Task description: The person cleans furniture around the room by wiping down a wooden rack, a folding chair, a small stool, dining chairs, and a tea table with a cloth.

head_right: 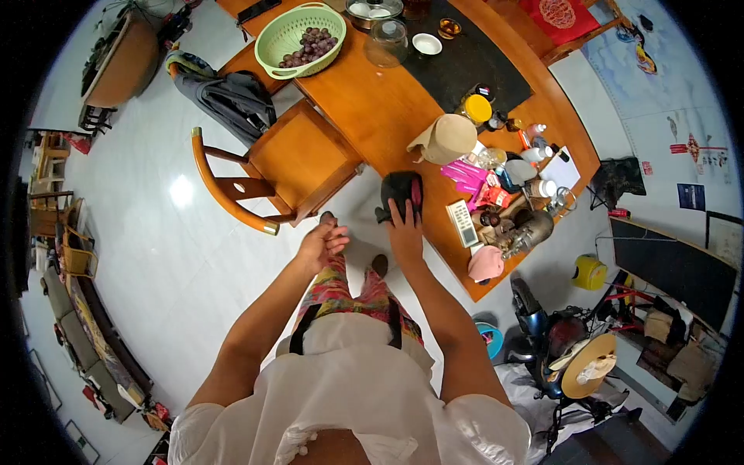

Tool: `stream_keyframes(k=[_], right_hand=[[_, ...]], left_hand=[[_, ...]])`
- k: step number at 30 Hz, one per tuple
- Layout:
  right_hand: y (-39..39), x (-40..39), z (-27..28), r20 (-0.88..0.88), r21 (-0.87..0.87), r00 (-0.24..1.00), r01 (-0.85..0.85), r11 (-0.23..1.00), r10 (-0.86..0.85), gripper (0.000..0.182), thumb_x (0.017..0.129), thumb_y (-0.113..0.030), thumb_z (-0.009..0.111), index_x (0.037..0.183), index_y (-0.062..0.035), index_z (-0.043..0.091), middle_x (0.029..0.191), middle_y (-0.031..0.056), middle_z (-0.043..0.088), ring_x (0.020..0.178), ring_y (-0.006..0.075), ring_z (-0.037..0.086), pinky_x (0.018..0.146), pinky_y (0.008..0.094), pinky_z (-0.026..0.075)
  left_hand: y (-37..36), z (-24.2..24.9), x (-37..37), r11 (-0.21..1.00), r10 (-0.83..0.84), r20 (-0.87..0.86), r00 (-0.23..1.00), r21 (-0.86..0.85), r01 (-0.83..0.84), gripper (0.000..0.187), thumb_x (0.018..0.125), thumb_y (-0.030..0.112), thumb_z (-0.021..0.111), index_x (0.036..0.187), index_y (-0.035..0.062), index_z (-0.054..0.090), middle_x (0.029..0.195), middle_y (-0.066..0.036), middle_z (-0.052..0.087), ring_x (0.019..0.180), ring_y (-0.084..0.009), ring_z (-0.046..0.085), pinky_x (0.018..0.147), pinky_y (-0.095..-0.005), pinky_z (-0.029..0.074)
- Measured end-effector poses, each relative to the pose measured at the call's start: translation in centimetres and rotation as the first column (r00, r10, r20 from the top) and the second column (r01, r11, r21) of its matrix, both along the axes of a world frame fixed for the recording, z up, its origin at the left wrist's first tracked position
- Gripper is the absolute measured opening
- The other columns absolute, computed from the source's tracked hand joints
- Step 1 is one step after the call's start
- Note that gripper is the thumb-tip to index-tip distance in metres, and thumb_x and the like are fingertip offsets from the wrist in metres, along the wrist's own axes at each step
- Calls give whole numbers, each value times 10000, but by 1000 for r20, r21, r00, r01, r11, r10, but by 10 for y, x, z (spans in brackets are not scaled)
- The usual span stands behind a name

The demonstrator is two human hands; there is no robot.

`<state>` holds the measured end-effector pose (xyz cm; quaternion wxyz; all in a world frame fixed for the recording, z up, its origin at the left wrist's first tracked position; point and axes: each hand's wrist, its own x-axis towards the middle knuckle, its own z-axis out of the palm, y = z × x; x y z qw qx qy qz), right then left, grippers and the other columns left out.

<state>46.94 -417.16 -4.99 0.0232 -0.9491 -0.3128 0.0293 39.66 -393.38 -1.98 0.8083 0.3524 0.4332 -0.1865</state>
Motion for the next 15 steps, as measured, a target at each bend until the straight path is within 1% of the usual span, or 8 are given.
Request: stream_keyframes(k=[2, 3, 5, 7, 8, 10, 14, 15], right_hand=[[-11, -23, 16, -99, 49, 991, 96, 994, -91, 272, 894, -139, 610, 1143, -197, 703, 1555, 54, 346, 1373, 417, 361, 1047, 613, 379], [-10, -28, 36, -178, 8, 976, 128, 992, -124, 348, 919, -147, 593, 1265, -156, 631, 1531, 112, 367, 1350, 438, 381, 1057, 581, 371], [-6, -30, 42, -392, 397, 912, 283, 873, -118, 416, 953, -165, 579, 1364, -118, 535, 1510, 161, 386, 1321, 426, 417, 1077, 511, 359], [3, -22, 55, -591, 628, 805, 421, 655, 49, 547, 1011, -256, 512, 1488, -40, 353, 1458, 250, 423, 1321, 407, 432, 1108, 432, 327], [10, -23, 68, -693, 584, 719, 514, 629, 55, 550, 1018, -279, 495, 1489, -33, 354, 1457, 247, 430, 1330, 396, 429, 1110, 427, 324], [29, -25, 91, -857, 456, 509, 675, 581, 81, 562, 1031, -325, 462, 1490, -19, 356, 1455, 242, 444, 1349, 374, 424, 1115, 417, 318], [47, -14, 98, -544, 568, 819, 202, 798, 180, 538, 1022, -326, 472, 1477, -46, 412, 1446, 207, 480, 1344, 379, 439, 1129, 418, 296], [50, -8, 99, -524, 599, 833, 214, 771, 176, 482, 1014, -289, 490, 1436, -58, 474, 1387, 196, 538, 1321, 382, 456, 1122, 435, 300]], left_hand=[[-24, -8, -7, 993, -116, -19, 993, -12, 115, 475, 969, 311, 562, 1398, 122, 489, 1289, -87, 600, 1090, -240, 606, 907, -381, 491], [-36, -5, -10, 985, -174, -18, 985, 8, 174, 494, 963, 320, 572, 1415, 143, 481, 1315, -77, 582, 1135, -236, 577, 927, -395, 477], [-58, 9, -12, 970, -242, -34, 970, 13, 242, 606, 949, 424, 594, 1490, 221, 410, 1460, -48, 459, 1311, -253, 433, 994, -465, 419], [-80, 33, -7, 988, -145, 2, 989, 45, 145, 690, 934, 499, 594, 1521, 234, 347, 1511, -57, 394, 1355, -273, 388, 1029, -494, 377], [-85, 45, -3, 994, -95, 21, 995, 60, 93, 734, 926, 537, 595, 1537, 241, 316, 1537, -62, 361, 1376, -283, 366, 1047, -508, 356], [-84, 54, 7, 1000, -2, 123, 992, -1, 2, 761, 899, 620, 597, 1495, 219, 345, 1392, -41, 497, 1282, -244, 459, 1033, -424, 393], [-64, 49, 29, 986, 161, 130, 978, -66, -154, 546, 929, 519, 610, 1334, 161, 525, 1268, -65, 602, 1153, -234, 572, 1018, -411, 431], [-57, 38, 35, 972, 227, 144, 963, -101, -214, 526, 934, 495, 613, 1325, 153, 535, 1241, -65, 619, 1129, -231, 587, 1009, -411, 440]])
